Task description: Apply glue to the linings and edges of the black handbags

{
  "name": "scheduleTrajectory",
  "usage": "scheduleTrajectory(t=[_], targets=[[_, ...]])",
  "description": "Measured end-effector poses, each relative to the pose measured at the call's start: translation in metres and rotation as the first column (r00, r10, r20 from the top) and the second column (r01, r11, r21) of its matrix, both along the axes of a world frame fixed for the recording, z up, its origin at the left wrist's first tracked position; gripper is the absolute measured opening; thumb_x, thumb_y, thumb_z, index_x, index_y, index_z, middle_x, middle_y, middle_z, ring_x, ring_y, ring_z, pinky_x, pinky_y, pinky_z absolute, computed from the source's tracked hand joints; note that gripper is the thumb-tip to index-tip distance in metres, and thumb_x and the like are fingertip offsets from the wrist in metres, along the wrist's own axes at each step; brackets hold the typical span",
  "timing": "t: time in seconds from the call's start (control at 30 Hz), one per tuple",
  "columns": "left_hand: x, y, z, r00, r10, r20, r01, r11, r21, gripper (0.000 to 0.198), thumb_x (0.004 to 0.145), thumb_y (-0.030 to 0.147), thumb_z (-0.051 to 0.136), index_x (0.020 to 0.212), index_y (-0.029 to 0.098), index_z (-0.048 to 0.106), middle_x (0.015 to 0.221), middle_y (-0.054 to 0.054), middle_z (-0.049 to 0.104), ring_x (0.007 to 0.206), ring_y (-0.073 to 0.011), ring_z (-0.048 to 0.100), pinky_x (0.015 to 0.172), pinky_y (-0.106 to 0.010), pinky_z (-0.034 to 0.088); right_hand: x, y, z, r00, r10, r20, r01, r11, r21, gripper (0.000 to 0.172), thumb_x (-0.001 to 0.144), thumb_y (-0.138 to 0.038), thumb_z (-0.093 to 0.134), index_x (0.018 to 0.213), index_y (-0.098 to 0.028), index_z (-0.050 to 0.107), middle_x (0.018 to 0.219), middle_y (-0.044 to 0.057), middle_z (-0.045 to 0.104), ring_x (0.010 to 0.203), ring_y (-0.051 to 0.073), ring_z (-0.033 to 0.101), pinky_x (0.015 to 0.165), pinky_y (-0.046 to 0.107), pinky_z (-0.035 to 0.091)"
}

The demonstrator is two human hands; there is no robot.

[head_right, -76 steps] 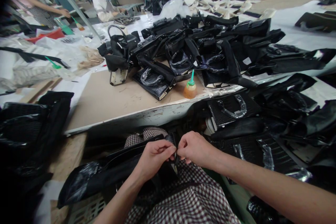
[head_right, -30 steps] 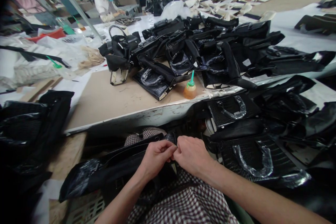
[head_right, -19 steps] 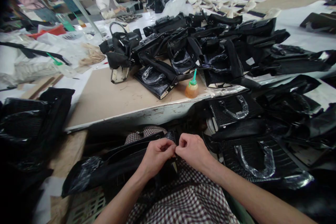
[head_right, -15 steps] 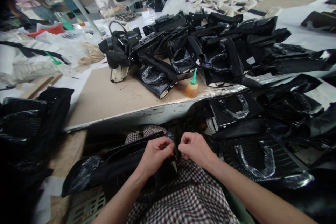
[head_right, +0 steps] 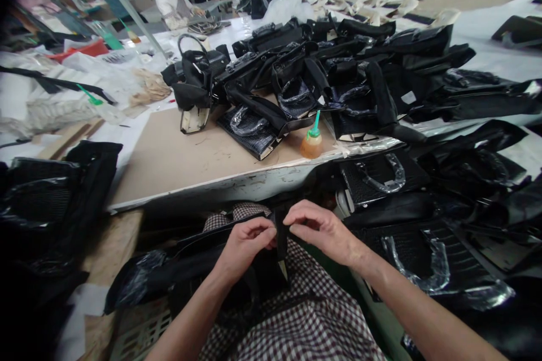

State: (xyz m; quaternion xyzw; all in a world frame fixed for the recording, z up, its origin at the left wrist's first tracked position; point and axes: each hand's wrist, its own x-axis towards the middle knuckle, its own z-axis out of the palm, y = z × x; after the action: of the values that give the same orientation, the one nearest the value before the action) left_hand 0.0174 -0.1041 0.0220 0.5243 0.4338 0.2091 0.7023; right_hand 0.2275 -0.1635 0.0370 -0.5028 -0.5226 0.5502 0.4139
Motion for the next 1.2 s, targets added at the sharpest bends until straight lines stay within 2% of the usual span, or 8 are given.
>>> scheduleTrajectory(t=[0.07,0.17,0.27,0.33,0.57,0.73,0.93,1.2], targets=[[-0.003,0.003,0.003,0.999,-0.019,0.033,0.019,1.000,-0.025,0.017,0.080,0.030,0.069,0.077,0.013,0.069,0.067,0.000,0.064,0.064,-0.0116,0.059,0.063,-0.022,0.046,0.007,0.009,-0.004,1.000,0.026,0.002,-0.026,0.999,0.036,0.028,0.092,-0.026,0.066,0.120,-0.024,0.070,0.132,0.007,0.058,0.102,0.019,0.057,0.080,0.028,0.048],[-0.007,0.005,0.004,0.995,-0.054,0.079,0.057,0.998,-0.034,0.019,0.081,0.031,0.071,0.077,0.013,0.070,0.067,0.000,0.063,0.062,-0.0109,0.058,0.062,-0.021,0.046,0.011,0.029,-0.014,0.966,0.244,-0.087,-0.246,0.969,-0.006,0.050,0.090,-0.027,0.071,0.139,-0.031,0.059,0.153,0.004,0.044,0.106,0.019,0.057,0.076,0.025,0.048],[-0.010,0.005,0.003,0.994,-0.048,0.097,0.051,0.998,-0.034,0.021,0.081,0.033,0.072,0.076,0.013,0.069,0.066,0.000,0.063,0.060,-0.0102,0.056,0.062,-0.021,0.046,0.007,0.054,-0.024,0.889,0.420,-0.181,-0.431,0.902,-0.022,0.056,0.086,-0.029,0.077,0.139,-0.033,0.060,0.146,0.004,0.051,0.097,0.018,0.062,0.080,0.028,0.049],[-0.012,0.004,0.003,0.995,-0.028,0.095,0.032,0.999,-0.040,0.023,0.081,0.035,0.072,0.077,0.013,0.069,0.065,0.000,0.063,0.058,-0.0102,0.056,0.061,-0.022,0.046,0.002,0.067,-0.030,0.868,0.454,-0.201,-0.466,0.885,-0.014,0.050,0.080,-0.029,0.083,0.127,-0.028,0.069,0.133,0.004,0.060,0.096,0.019,0.062,0.082,0.029,0.050],[-0.016,0.006,0.009,0.995,0.036,0.088,-0.038,0.999,0.020,0.031,0.089,0.042,0.064,0.081,0.013,0.070,0.070,-0.001,0.061,0.066,-0.0114,0.054,0.067,-0.023,0.044,-0.005,0.075,-0.042,0.893,0.356,-0.276,-0.380,0.924,-0.037,0.025,0.077,-0.028,0.085,0.090,-0.020,0.067,0.083,-0.002,0.065,0.073,0.015,0.060,0.068,0.025,0.048],[-0.010,-0.002,0.003,1.000,0.006,0.002,-0.006,0.997,0.078,0.036,0.065,0.034,0.087,0.089,0.014,0.071,0.078,-0.001,0.064,0.072,-0.0142,0.055,0.066,-0.023,0.044,-0.006,0.068,-0.042,0.915,0.291,-0.279,-0.320,0.945,-0.065,0.023,0.077,-0.027,0.085,0.085,-0.018,0.065,0.079,-0.002,0.064,0.070,0.014,0.058,0.065,0.024,0.046],[-0.005,-0.007,0.001,0.994,0.094,-0.061,-0.082,0.983,0.166,0.022,0.081,0.036,0.073,0.086,0.015,0.077,0.077,-0.003,0.068,0.070,-0.0139,0.054,0.066,-0.024,0.042,-0.008,0.067,-0.042,0.934,0.265,-0.240,-0.284,0.958,-0.049,0.019,0.078,-0.030,0.084,0.080,-0.017,0.070,0.076,-0.002,0.061,0.064,0.013,0.058,0.061,0.025,0.045],[-0.004,-0.006,0.009,0.985,0.119,-0.125,-0.094,0.977,0.191,0.027,0.084,0.037,0.065,0.075,0.014,0.078,0.065,0.000,0.060,0.066,-0.0129,0.046,0.062,-0.024,0.035,-0.019,0.063,-0.045,0.965,0.195,-0.174,-0.204,0.978,-0.035,0.029,0.083,-0.040,0.078,0.069,-0.018,0.067,0.068,-0.002,0.056,0.061,0.013,0.051,0.056,0.025,0.040]])
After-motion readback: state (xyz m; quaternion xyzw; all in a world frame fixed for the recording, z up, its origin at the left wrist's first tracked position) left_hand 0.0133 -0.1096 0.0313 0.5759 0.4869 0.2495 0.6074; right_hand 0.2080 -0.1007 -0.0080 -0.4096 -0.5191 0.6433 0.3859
